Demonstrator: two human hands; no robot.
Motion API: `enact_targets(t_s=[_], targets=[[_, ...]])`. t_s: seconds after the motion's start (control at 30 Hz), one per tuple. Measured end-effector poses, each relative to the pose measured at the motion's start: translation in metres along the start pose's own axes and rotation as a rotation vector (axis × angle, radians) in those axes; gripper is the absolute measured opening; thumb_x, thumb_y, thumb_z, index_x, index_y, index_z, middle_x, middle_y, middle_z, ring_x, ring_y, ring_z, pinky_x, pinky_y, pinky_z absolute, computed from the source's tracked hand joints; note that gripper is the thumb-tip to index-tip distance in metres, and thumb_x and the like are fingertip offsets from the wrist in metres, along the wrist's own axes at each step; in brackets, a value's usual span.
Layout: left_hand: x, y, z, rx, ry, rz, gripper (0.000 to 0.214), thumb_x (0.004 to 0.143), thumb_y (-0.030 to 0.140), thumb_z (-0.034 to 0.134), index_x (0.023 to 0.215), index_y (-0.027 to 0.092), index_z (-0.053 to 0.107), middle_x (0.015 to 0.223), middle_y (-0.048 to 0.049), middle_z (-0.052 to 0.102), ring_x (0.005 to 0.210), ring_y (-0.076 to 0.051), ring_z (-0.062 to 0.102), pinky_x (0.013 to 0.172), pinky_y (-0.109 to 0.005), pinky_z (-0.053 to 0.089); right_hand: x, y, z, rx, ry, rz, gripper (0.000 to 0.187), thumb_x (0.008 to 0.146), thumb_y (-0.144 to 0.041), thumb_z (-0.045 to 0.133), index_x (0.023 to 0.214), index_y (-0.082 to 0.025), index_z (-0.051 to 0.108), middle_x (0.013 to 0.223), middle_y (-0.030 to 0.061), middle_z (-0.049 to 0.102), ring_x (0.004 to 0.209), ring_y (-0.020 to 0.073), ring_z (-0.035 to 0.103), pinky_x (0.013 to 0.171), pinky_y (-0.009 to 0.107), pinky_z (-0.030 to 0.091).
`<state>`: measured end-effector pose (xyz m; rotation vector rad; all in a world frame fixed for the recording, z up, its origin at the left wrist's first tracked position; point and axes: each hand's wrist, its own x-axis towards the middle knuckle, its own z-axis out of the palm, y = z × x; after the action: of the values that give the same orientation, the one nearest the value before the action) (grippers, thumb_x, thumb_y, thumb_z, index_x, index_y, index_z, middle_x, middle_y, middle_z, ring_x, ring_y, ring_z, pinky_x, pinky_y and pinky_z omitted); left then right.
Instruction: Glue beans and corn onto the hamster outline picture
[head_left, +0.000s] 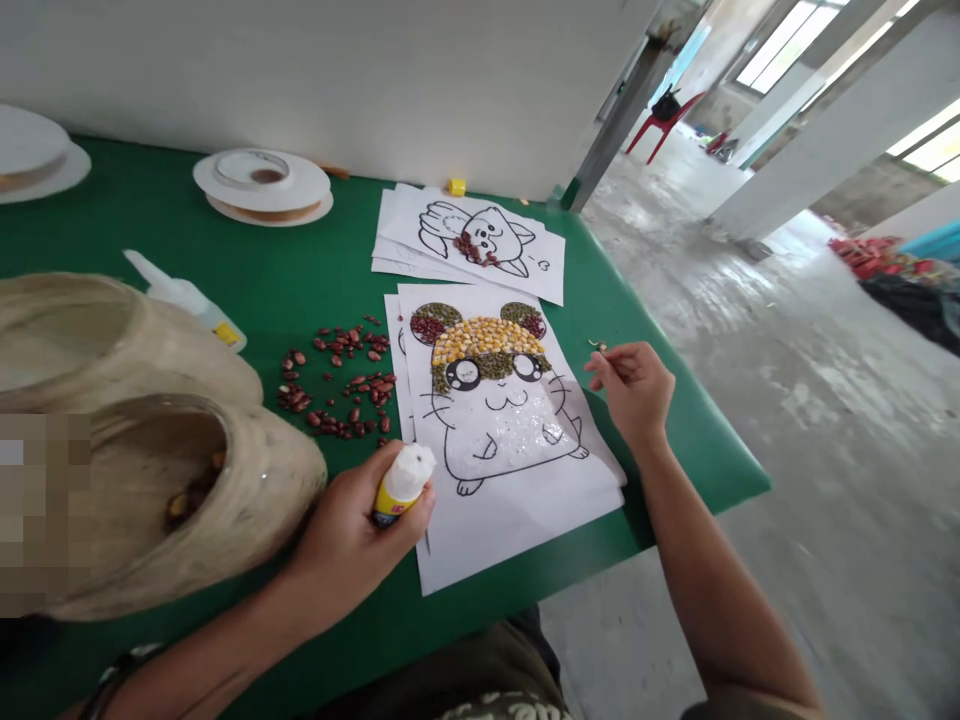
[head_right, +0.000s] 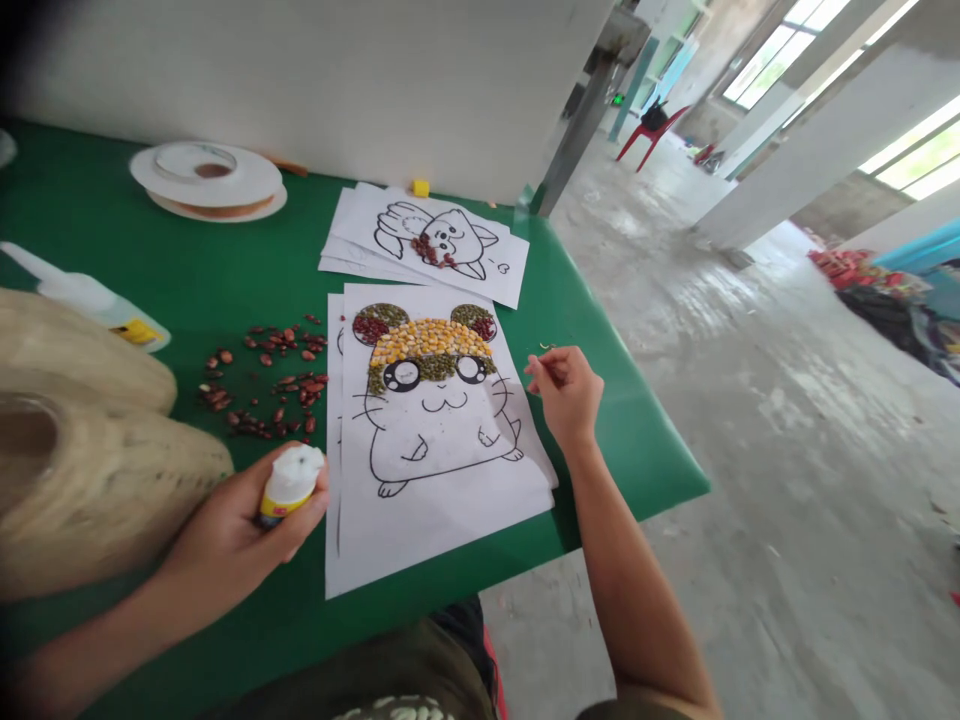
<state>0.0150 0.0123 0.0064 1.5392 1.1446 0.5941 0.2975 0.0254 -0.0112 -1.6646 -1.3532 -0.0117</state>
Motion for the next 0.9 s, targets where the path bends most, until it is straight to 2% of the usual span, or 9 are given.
enact_targets(t_s=[0.2, 0.37, 0.43, 0.63, 0.8, 0.9], targets=[[-0.004, 0.002, -0.003, 0.045, -0.078, 0.12, 0.014, 0.072, 0.025, 0.044, 0.061, 0.02, 0.038, 0.052, 0.0071, 0.039, 0.048, -0.008, 0.038, 0.046, -0.018, 0.033, 0.005, -0.011, -0.002, 0.094, -0.069, 0.074, 0.031, 0.075, -0.041, 0.053, 0.056, -0.021, 0.039, 0.043, -0.0027, 0.057, 0.03, 0.008, 0.048, 0.032, 0.02, 0.039], [-0.008, 0.01, -0.005, 0.085, -0.123, 0.197, 0.014, 0.074, 0.023, 0.04, 0.061, 0.021, 0.035, 0.052, 0.0076, 0.035, 0.046, -0.008, 0.033, 0.044, -0.019, 0.028, 0.01, -0.023, -0.006, 0.09, -0.111, 0.047, 0.046, 0.078, -0.042, 0.047, 0.039, -0.02, 0.036, 0.031, -0.004, 0.041, 0.03, 0.006, 0.037, 0.035, 0.02, 0.033], [-0.009, 0.011, -0.005, 0.104, -0.12, 0.213, 0.015, 0.074, 0.023, 0.039, 0.061, 0.021, 0.034, 0.052, 0.0075, 0.035, 0.047, -0.008, 0.033, 0.045, -0.02, 0.027, 0.011, -0.028, -0.009, 0.094, -0.123, 0.038, 0.044, 0.077, -0.038, 0.049, 0.038, -0.019, 0.038, 0.033, -0.0044, 0.04, 0.032, 0.0056, 0.037, 0.037, 0.02, 0.033], [-0.014, 0.009, -0.005, 0.132, -0.119, 0.257, 0.016, 0.076, 0.022, 0.039, 0.061, 0.022, 0.032, 0.053, 0.0074, 0.034, 0.048, -0.009, 0.034, 0.047, -0.02, 0.028, 0.015, -0.044, -0.011, 0.186, -0.211, 0.046, 0.015, 0.07, -0.026, 0.054, 0.058, -0.019, 0.05, 0.044, -0.004, 0.053, 0.039, 0.0077, 0.049, 0.04, 0.02, 0.039], [-0.015, 0.005, -0.005, 0.178, -0.111, 0.311, 0.014, 0.074, 0.022, 0.041, 0.062, 0.021, 0.034, 0.053, 0.0073, 0.036, 0.048, -0.009, 0.034, 0.047, -0.02, 0.027, 0.022, -0.071, -0.006, 0.287, -0.264, 0.041, 0.011, 0.067, -0.025, 0.056, 0.063, -0.018, 0.049, 0.058, -0.0003, 0.062, 0.044, 0.0079, 0.055, 0.045, 0.022, 0.046], [-0.014, 0.002, -0.004, 0.182, -0.105, 0.325, 0.014, 0.074, 0.022, 0.041, 0.062, 0.021, 0.034, 0.053, 0.0074, 0.035, 0.048, -0.009, 0.034, 0.048, -0.02, 0.027, 0.029, -0.09, -0.003, 0.321, -0.337, 0.038, 0.011, 0.071, -0.026, 0.053, 0.065, -0.018, 0.048, 0.053, -0.0019, 0.06, 0.037, 0.0058, 0.05, 0.038, 0.02, 0.041]])
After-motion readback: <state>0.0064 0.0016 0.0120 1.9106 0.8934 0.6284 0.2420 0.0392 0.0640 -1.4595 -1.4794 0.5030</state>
